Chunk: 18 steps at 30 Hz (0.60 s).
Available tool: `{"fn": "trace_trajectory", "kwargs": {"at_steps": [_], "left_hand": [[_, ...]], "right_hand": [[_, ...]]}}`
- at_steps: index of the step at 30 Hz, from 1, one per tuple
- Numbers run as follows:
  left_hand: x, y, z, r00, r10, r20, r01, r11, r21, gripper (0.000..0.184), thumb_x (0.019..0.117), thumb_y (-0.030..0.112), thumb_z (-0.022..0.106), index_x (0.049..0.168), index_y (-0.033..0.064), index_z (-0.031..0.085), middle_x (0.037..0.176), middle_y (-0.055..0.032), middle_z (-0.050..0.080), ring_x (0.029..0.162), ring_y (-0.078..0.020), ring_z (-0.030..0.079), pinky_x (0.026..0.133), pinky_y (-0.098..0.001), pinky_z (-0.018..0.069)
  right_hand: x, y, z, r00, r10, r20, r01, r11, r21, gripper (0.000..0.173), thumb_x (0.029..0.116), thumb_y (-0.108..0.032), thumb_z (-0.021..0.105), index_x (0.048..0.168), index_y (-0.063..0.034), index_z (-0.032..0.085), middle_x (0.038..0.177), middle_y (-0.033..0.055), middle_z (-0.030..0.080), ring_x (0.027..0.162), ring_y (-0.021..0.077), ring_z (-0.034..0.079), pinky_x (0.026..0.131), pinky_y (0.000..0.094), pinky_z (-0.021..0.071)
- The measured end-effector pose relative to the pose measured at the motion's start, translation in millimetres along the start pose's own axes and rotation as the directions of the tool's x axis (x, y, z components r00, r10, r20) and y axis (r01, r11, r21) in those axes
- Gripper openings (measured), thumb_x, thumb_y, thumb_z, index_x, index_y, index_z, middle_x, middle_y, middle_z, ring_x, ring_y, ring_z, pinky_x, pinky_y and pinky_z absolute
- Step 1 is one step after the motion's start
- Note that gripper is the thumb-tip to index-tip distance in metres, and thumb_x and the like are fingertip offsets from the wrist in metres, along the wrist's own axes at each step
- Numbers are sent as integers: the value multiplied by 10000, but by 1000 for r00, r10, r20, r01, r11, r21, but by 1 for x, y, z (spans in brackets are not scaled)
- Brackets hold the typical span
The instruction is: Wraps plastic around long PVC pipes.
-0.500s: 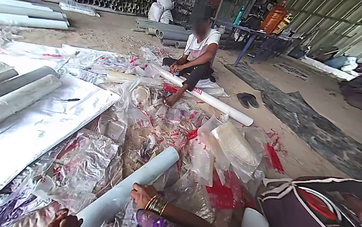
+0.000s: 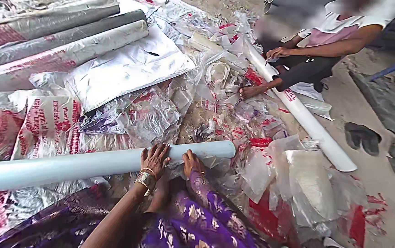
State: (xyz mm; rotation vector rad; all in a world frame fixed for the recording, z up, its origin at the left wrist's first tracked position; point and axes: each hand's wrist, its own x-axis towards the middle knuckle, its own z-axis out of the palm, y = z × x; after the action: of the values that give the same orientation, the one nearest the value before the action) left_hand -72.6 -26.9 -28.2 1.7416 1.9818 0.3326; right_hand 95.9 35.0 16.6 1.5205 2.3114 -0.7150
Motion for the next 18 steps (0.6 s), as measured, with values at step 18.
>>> {"fn": "trace_trajectory", "kwargs": {"at_steps": [18], "left_hand": [[58, 9, -38, 961, -268, 61, 271, 962, -44, 405, 1080, 252, 434, 1313, 3, 653, 1574, -138, 470, 1548, -353, 276, 1233, -677, 24]], "right_hand": [[-70, 4, -13, 991, -73, 112, 82, 994, -73, 341, 988, -142, 514, 1212, 50, 686, 1269, 255, 670, 1184, 406, 650, 995, 532, 492]]}}
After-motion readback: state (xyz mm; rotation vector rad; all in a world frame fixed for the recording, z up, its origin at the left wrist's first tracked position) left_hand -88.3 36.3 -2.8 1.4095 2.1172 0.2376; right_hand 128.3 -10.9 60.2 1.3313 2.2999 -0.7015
